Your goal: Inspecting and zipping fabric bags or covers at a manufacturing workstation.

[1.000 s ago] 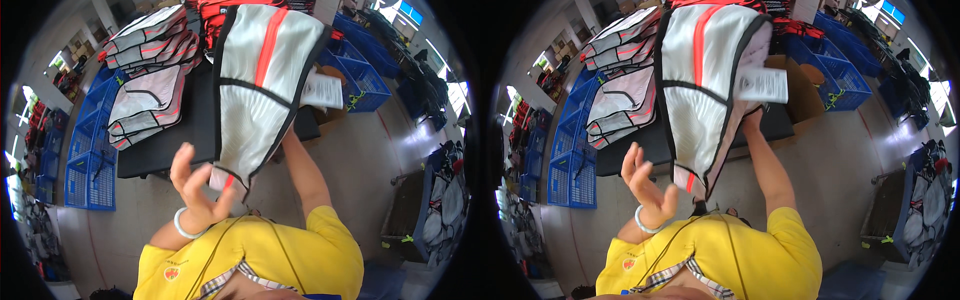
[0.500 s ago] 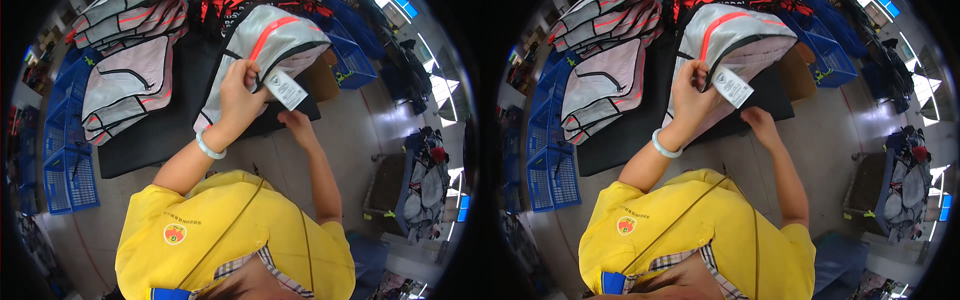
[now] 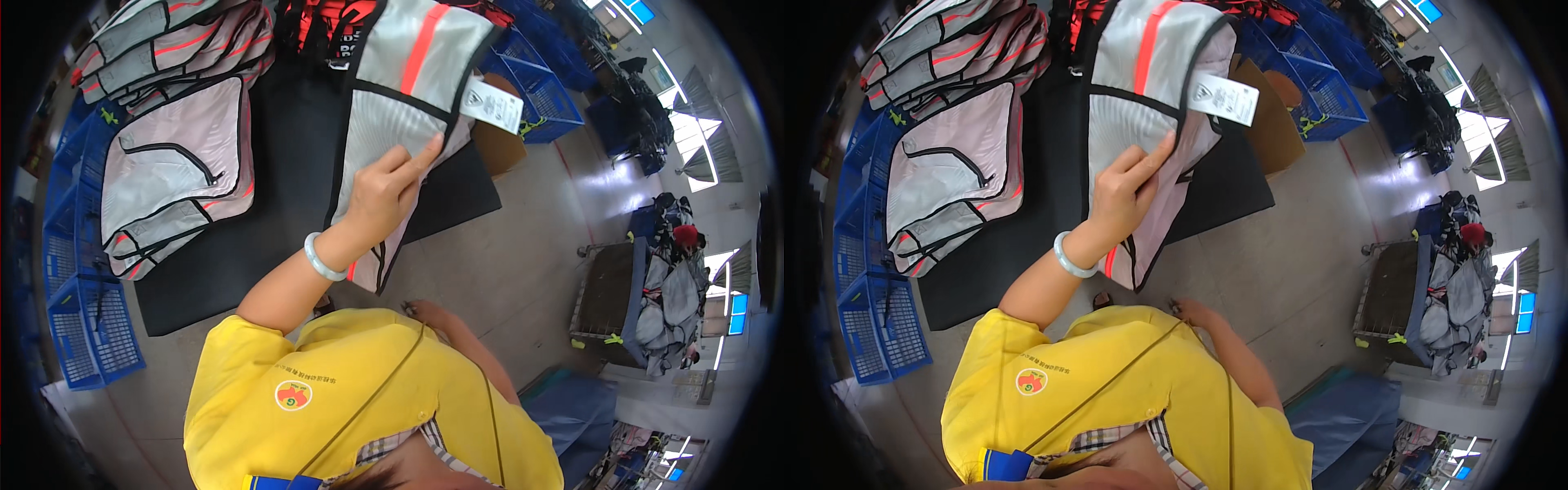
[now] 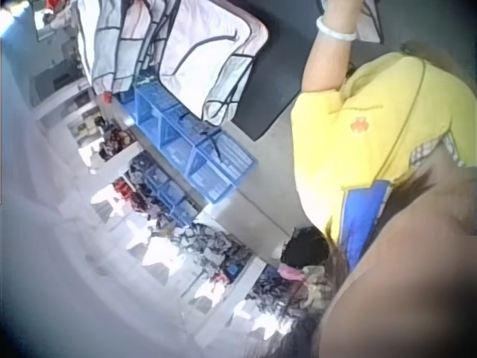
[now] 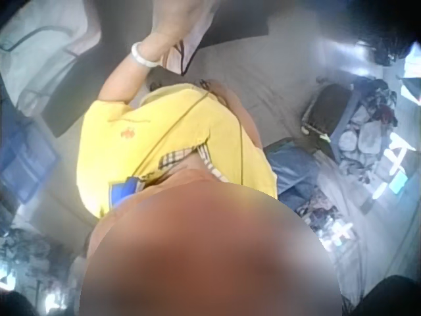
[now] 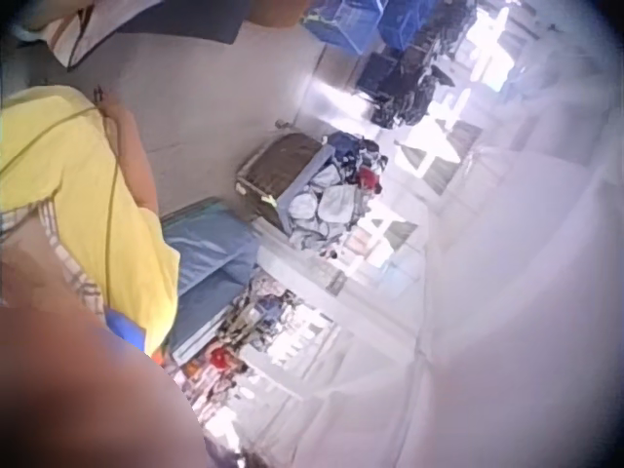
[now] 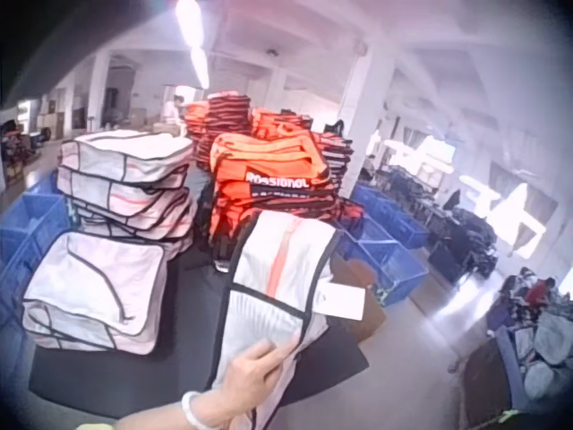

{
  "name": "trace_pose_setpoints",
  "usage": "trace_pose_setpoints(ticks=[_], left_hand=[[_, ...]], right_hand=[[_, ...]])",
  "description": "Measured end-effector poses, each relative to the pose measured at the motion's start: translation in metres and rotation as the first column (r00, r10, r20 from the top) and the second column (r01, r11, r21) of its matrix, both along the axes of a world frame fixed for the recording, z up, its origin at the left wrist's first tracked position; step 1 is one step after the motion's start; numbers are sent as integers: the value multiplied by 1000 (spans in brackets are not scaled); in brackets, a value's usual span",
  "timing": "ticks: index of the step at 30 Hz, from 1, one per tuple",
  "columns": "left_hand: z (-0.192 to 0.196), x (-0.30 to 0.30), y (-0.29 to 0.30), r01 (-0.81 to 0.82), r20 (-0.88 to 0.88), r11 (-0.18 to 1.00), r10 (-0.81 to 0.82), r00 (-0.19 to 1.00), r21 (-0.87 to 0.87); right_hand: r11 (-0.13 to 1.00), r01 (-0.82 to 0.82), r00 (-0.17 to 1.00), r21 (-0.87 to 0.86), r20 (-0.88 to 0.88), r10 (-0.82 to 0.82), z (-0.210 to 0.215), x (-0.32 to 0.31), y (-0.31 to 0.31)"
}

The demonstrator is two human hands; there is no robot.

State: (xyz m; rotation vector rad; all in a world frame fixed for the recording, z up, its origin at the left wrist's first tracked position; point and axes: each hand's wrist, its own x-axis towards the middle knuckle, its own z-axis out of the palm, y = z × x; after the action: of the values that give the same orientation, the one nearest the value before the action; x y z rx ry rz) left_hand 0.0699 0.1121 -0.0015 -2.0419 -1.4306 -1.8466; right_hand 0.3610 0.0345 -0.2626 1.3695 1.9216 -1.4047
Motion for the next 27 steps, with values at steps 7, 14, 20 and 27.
trace_pose_setpoints(ticks=[7,14,20,27], left_hand=[[12,23,-22,17,-99,997,-25,995,-81],[14,67,-24,34,-68,999,-37,997,-36],[43,68,-28,56,-52,989,-64,997,-135],[33,91,-18,16,37,994,-12,999,-109]], right_hand=[[303,795,598,526,-762,-247,251,-10,44],[276,727,646,629,-762,35,380,-82,78],[588,705,509,396,-860,-31,388,-63,123],[0,513,801,858,-479,359,394,-60,114]])
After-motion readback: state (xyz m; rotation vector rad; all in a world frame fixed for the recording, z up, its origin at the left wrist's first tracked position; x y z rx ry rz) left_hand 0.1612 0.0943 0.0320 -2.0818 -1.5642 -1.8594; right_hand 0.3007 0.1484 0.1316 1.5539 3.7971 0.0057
